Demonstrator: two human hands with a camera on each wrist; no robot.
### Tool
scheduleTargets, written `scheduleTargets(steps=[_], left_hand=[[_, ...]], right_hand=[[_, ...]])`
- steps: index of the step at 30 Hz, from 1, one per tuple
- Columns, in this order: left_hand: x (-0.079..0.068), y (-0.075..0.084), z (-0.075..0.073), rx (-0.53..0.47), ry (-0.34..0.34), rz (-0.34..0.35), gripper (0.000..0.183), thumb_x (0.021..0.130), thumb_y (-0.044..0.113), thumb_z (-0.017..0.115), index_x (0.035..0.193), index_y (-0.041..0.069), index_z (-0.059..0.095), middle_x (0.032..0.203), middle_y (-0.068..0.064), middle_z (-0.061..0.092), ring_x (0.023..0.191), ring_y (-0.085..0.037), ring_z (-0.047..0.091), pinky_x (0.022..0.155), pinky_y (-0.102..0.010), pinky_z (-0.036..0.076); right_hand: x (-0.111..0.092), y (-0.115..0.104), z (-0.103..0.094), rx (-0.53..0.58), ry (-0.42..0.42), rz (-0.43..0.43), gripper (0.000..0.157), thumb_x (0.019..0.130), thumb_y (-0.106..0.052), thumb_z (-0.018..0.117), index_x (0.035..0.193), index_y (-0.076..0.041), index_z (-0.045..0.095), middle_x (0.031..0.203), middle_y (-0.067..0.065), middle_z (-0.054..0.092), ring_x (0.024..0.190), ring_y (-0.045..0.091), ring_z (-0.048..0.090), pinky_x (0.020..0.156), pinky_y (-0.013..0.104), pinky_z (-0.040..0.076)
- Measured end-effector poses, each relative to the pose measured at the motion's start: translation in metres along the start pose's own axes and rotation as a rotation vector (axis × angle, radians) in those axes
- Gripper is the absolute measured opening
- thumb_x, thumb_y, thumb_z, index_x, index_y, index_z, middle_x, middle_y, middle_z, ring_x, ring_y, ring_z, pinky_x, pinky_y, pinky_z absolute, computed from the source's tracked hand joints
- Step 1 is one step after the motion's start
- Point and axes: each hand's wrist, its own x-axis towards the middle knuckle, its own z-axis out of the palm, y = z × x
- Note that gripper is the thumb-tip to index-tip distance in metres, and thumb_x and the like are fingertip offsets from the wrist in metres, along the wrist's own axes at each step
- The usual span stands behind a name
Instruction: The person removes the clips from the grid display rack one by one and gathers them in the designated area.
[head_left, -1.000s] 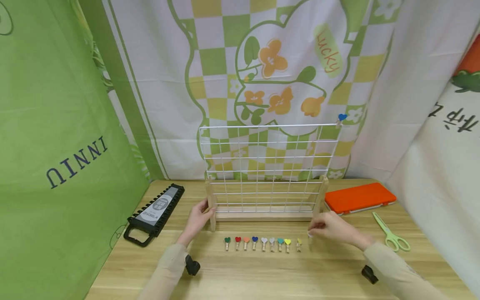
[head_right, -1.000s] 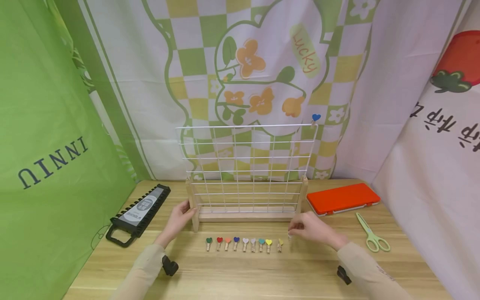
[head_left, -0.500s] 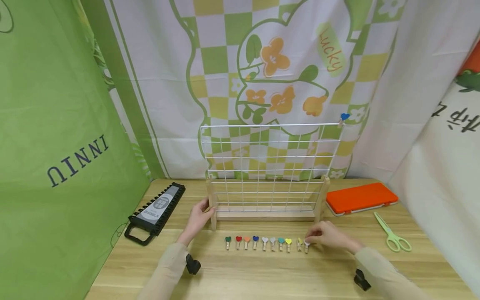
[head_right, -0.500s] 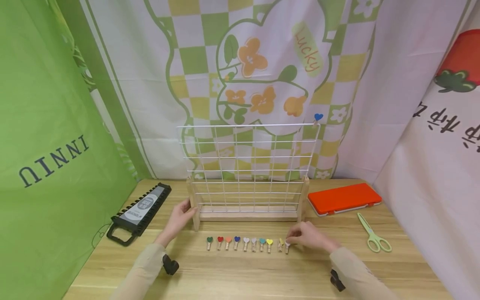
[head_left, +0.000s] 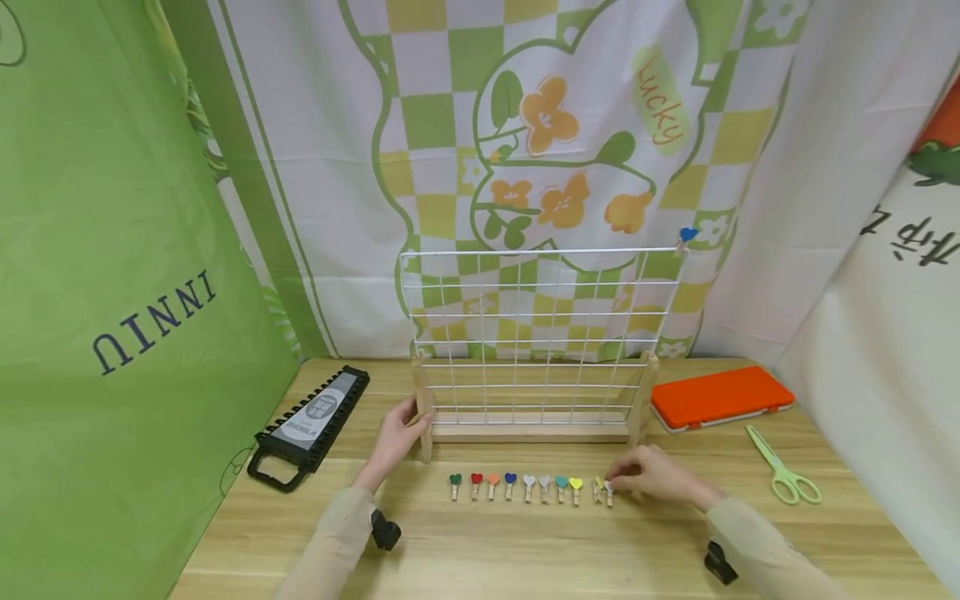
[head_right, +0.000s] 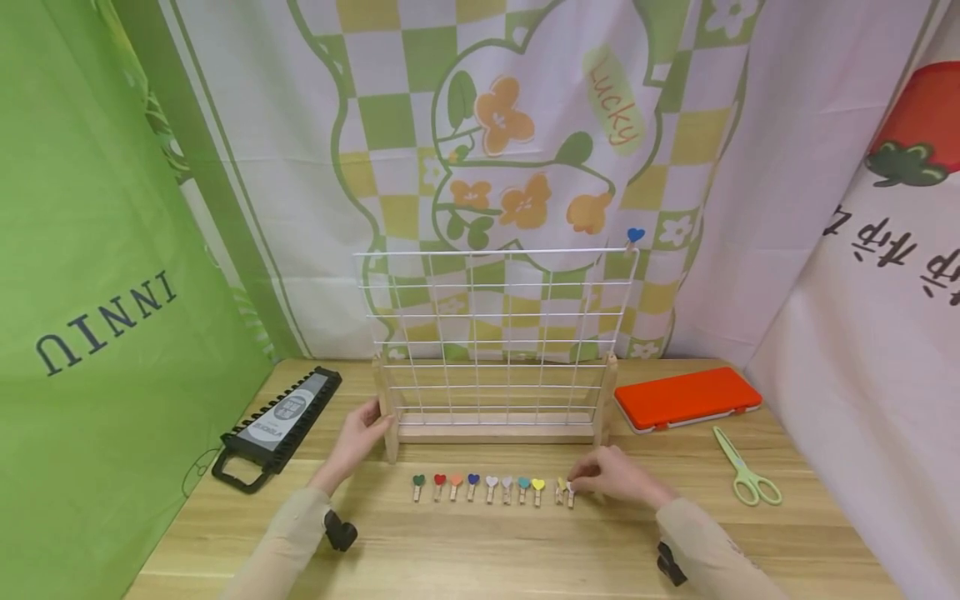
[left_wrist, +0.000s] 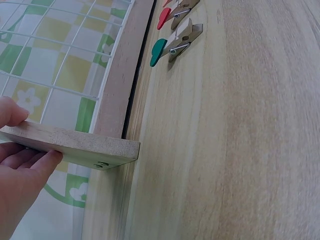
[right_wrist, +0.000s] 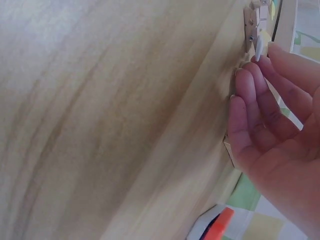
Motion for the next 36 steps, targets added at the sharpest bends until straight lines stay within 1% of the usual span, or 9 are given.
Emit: scheduleTargets(steps=[4, 8, 14, 20, 25, 27, 29, 34, 36], left_hand=[[-0.001, 0.001, 0.001, 0.008, -0.002, 0.000, 0.056, 0.096, 0.004, 0.062, 0.146, -0.008, 0.040, 0.144, -0.031, 0.049, 0.135, -0.044, 0.049, 0.112, -0.053, 0.043], [-0.002, 0.000, 0.001, 0.008, -0.007, -0.005, 0.056, 0.096, 0.005, 0.061, 0.146, -0.007, 0.040, 0.144, -0.030, 0.050, 0.134, -0.044, 0.050, 0.112, -0.053, 0.044], [-0.001, -0.001, 0.000, 0.008, 0.001, 0.003, 0.054, 0.096, 0.004, 0.061, 0.145, -0.007, 0.042, 0.141, -0.031, 0.053, 0.132, -0.044, 0.052, 0.110, -0.054, 0.046], [-0.002, 0.000, 0.001, 0.014, -0.004, 0.001, 0.054, 0.096, 0.005, 0.061, 0.145, -0.007, 0.042, 0.142, -0.030, 0.052, 0.133, -0.044, 0.051, 0.111, -0.055, 0.046], [-0.002, -0.001, 0.001, 0.015, 0.001, 0.000, 0.054, 0.096, 0.005, 0.062, 0.145, -0.007, 0.043, 0.141, -0.030, 0.053, 0.132, -0.044, 0.052, 0.111, -0.055, 0.045], [-0.001, -0.001, 0.001, 0.015, 0.001, -0.004, 0.054, 0.095, 0.005, 0.062, 0.145, -0.007, 0.044, 0.141, -0.030, 0.053, 0.132, -0.044, 0.052, 0.111, -0.054, 0.045], [-0.001, -0.002, 0.001, 0.017, -0.001, -0.007, 0.054, 0.095, 0.005, 0.062, 0.145, -0.007, 0.043, 0.142, -0.030, 0.053, 0.133, -0.043, 0.051, 0.112, -0.054, 0.045], [0.000, -0.002, 0.000, 0.018, -0.001, -0.007, 0.055, 0.096, 0.006, 0.062, 0.145, -0.006, 0.042, 0.144, -0.030, 0.051, 0.134, -0.044, 0.050, 0.112, -0.054, 0.044], [-0.002, 0.004, 0.001, 0.024, 0.001, -0.009, 0.055, 0.096, 0.005, 0.061, 0.145, -0.008, 0.041, 0.144, -0.031, 0.050, 0.134, -0.044, 0.049, 0.112, -0.055, 0.043]], right_hand=[[-0.003, -0.008, -0.007, -0.019, 0.027, -0.026, 0.016, 0.091, -0.017, 0.070, 0.097, -0.004, 0.076, 0.094, 0.008, 0.078, 0.080, -0.001, 0.064, 0.068, 0.017, 0.056], [-0.005, -0.028, -0.030, -0.087, 0.118, -0.083, 0.012, 0.090, -0.012, 0.071, 0.097, -0.003, 0.076, 0.092, 0.008, 0.077, 0.080, 0.004, 0.069, 0.068, 0.020, 0.060], [-0.007, -0.069, -0.093, -0.244, 0.365, -0.155, 0.012, 0.086, -0.007, 0.075, 0.098, -0.010, 0.076, 0.090, 0.000, 0.076, 0.076, -0.002, 0.065, 0.065, 0.019, 0.058], [-0.013, -0.108, -0.166, -0.372, 0.623, -0.219, 0.023, 0.079, 0.005, 0.077, 0.099, -0.007, 0.076, 0.091, 0.003, 0.076, 0.079, -0.016, 0.058, 0.071, 0.002, 0.052], [-0.013, -0.134, -0.215, -0.367, 0.788, -0.176, 0.020, 0.084, 0.002, 0.075, 0.103, -0.005, 0.076, 0.093, -0.024, 0.067, 0.080, -0.023, 0.055, 0.073, -0.006, 0.046], [-0.011, -0.141, -0.230, -0.373, 0.809, -0.156, 0.019, 0.087, -0.003, 0.073, 0.106, -0.005, 0.075, 0.094, -0.036, 0.058, 0.080, -0.024, 0.054, 0.074, -0.007, 0.044], [-0.007, -0.148, -0.241, -0.386, 0.805, -0.134, 0.020, 0.089, -0.008, 0.072, 0.109, -0.005, 0.075, 0.094, -0.041, 0.054, 0.080, -0.024, 0.053, 0.074, -0.008, 0.043], [0.005, -0.157, -0.257, -0.427, 0.743, -0.066, 0.023, 0.094, -0.020, 0.068, 0.114, -0.009, 0.074, 0.093, -0.040, 0.050, 0.079, -0.023, 0.050, 0.073, -0.006, 0.040], [0.009, -0.158, -0.259, -0.428, 0.721, -0.050, 0.024, 0.095, -0.023, 0.066, 0.114, -0.010, 0.074, 0.091, -0.040, 0.051, 0.079, -0.023, 0.050, 0.072, -0.005, 0.040]])
